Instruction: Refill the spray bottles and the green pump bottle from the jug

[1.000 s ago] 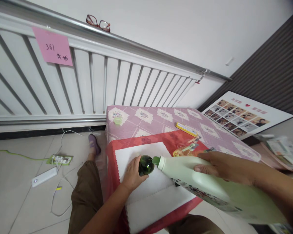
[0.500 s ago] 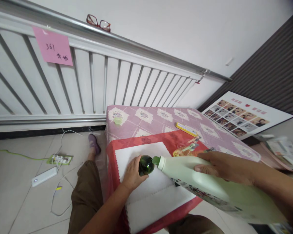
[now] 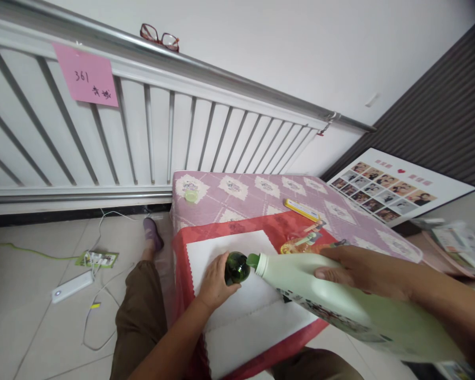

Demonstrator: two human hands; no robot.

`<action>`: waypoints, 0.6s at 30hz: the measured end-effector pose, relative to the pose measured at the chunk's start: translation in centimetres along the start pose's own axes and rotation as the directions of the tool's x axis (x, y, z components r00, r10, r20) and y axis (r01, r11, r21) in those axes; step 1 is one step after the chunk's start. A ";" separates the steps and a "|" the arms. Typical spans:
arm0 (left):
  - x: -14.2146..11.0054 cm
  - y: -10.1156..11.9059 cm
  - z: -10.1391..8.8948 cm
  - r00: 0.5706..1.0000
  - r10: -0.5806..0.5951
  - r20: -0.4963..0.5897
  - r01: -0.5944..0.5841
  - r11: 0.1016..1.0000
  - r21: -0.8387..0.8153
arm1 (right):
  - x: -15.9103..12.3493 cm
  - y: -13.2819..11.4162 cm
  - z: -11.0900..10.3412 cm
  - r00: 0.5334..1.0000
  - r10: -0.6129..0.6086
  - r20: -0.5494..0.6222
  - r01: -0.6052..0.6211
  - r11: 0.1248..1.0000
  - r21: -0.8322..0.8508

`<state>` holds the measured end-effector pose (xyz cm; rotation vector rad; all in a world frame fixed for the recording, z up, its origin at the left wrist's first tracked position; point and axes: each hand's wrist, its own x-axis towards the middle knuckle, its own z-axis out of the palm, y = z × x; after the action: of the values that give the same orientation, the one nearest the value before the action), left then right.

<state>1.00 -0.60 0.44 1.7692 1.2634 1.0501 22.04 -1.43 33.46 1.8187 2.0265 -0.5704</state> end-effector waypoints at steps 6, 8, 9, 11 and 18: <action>0.1 -0.2 0.1 1.000 0.016 -0.007 -0.016 1.000 0.000 | 0.1 0.2 0.0 0.996 -0.013 0.092 0.007 0.998 0.065; 0.1 -0.2 0.1 1.000 0.018 -0.008 -0.018 1.000 0.001 | 0.2 0.2 0.0 0.994 -0.006 0.107 0.001 0.999 0.052; 0.1 -0.2 0.1 1.000 0.017 -0.009 -0.017 1.000 0.002 | 0.2 0.2 0.0 0.993 -0.003 0.117 -0.002 0.999 0.048; 0.1 -0.3 0.2 1.000 0.016 -0.011 -0.016 1.000 0.003 | 0.3 0.2 -0.1 0.993 -0.003 0.116 -0.002 0.999 0.046; 0.0 -0.4 0.2 1.000 0.014 -0.017 -0.014 1.000 0.005 | 0.3 0.6 0.0 0.996 0.003 0.093 -0.010 0.997 0.079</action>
<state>1.07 -0.51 0.03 1.7784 1.2674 1.0728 22.61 -1.17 33.28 1.8078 1.9622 -0.7296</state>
